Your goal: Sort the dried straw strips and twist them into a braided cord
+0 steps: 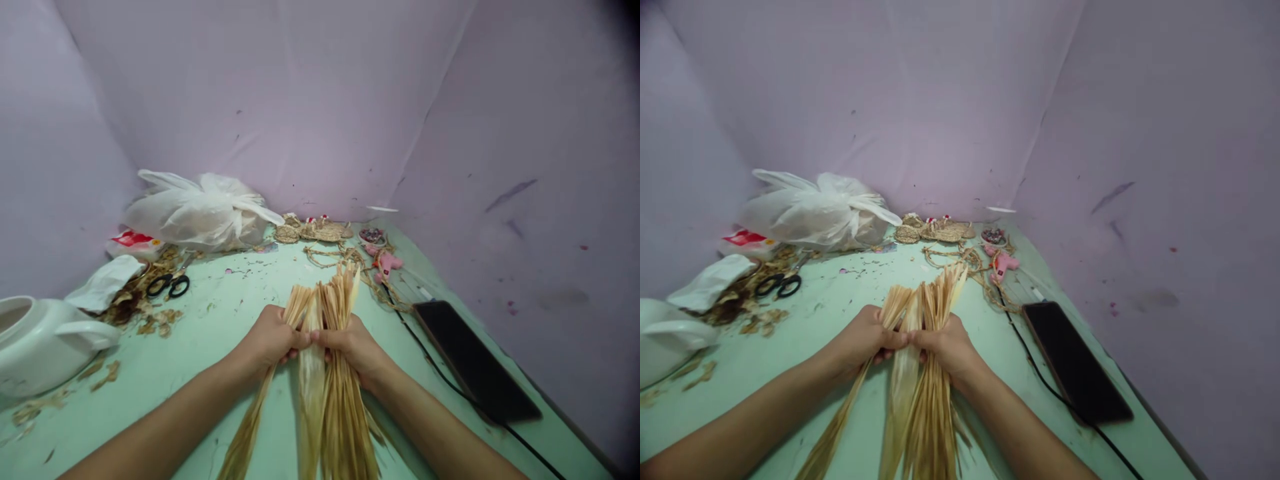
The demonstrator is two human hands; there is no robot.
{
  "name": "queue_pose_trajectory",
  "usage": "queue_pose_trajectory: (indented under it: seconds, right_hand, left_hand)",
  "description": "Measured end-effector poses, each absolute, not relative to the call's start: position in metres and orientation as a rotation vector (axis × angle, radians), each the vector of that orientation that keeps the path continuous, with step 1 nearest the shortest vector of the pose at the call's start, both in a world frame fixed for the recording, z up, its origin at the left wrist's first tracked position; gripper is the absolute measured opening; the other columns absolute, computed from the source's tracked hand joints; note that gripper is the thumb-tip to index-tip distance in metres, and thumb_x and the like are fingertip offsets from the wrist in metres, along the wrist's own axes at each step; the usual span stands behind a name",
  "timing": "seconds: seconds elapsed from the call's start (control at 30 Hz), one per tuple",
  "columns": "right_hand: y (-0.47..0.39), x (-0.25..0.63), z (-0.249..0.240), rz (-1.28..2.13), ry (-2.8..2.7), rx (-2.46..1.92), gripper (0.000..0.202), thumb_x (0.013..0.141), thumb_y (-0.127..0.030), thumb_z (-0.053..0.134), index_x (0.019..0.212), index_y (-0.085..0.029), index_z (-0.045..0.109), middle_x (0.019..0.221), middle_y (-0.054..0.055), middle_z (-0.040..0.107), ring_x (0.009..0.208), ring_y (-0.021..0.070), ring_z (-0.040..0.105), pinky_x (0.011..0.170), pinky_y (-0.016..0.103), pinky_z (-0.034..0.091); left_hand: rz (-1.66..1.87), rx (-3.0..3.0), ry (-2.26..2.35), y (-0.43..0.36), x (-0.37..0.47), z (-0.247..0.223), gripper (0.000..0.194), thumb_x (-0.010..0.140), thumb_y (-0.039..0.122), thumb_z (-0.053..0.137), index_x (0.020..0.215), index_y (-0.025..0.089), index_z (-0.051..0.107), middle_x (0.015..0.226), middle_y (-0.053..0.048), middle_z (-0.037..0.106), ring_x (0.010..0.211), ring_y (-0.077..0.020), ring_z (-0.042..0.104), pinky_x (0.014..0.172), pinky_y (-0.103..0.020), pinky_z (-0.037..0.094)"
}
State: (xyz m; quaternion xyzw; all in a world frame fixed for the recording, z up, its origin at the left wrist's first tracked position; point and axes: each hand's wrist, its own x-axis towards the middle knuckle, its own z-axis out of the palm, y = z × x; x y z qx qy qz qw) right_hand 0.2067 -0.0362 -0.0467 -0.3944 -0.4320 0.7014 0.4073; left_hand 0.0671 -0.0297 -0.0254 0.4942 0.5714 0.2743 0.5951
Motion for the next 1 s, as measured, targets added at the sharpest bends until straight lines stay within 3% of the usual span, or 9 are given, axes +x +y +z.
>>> queue_pose_trajectory:
  seconds: [0.13, 0.33, 0.5, 0.8, 1.0]
  right_hand:
    - [-0.037, 0.206, -0.045, 1.782, -1.091, -0.999, 0.023, 0.057, -0.020, 0.065, 0.076, -0.008, 0.066, 0.059, 0.006, 0.063, 0.049, 0.0115, 0.052, 0.040, 0.019, 0.032]
    - [-0.037, 0.209, -0.044, 1.890, -1.064, -0.854, 0.029, 0.062, -0.024, 0.064, 0.085, -0.007, 0.065, 0.066, 0.009, 0.065, 0.057, 0.0149, 0.057, 0.047, 0.021, 0.037]
    - [-0.037, 0.209, -0.047, 1.902, -0.994, -0.837, 0.029, 0.058, -0.023, 0.069, 0.082, -0.008, 0.063, 0.064, 0.007, 0.064, 0.055, 0.0133, 0.056, 0.048, 0.021, 0.039]
    - [-0.015, 0.232, -0.046, 1.843, -0.509, -0.844, 0.023, 0.054, -0.008, 0.069, 0.067, -0.015, 0.052, 0.056, -0.004, 0.055, 0.049, 0.0078, 0.054, 0.056, 0.022, 0.050]
    - [0.008, 0.268, -0.045, 1.932, -0.423, -0.665, 0.022, 0.056, -0.002, 0.061, 0.065, -0.016, 0.046, 0.055, -0.005, 0.046, 0.041, 0.0011, 0.040, 0.032, 0.007, 0.032]
  left_hand:
    - [0.634, 1.156, 1.284, -0.030, 0.066, -0.030, 0.007, 0.052, 0.015, 0.055, 0.048, 0.012, 0.050, 0.036, 0.005, 0.037, 0.034, -0.0041, 0.029, 0.034, -0.018, 0.021]
    - [0.663, 0.972, 1.087, -0.027, 0.063, -0.038, 0.019, 0.048, 0.022, 0.066, 0.058, 0.009, 0.056, 0.046, -0.003, 0.053, 0.036, -0.0039, 0.034, 0.033, -0.017, 0.019]
    - [0.665, 0.830, 0.970, -0.025, 0.061, -0.038, 0.024, 0.045, 0.022, 0.071, 0.060, 0.008, 0.058, 0.049, -0.004, 0.054, 0.035, -0.0022, 0.033, 0.031, -0.015, 0.017]
    - [0.764, 0.849, 1.021, -0.005, 0.033, -0.016, 0.016, 0.061, 0.020, 0.063, 0.061, 0.013, 0.049, 0.047, 0.001, 0.050, 0.032, -0.0043, 0.040, 0.026, -0.012, 0.023]
    - [1.008, 0.697, 1.090, 0.020, -0.025, 0.021, 0.010, 0.074, 0.008, 0.046, 0.068, 0.015, 0.043, 0.046, 0.005, 0.044, 0.031, -0.0006, 0.032, 0.030, -0.010, 0.018]
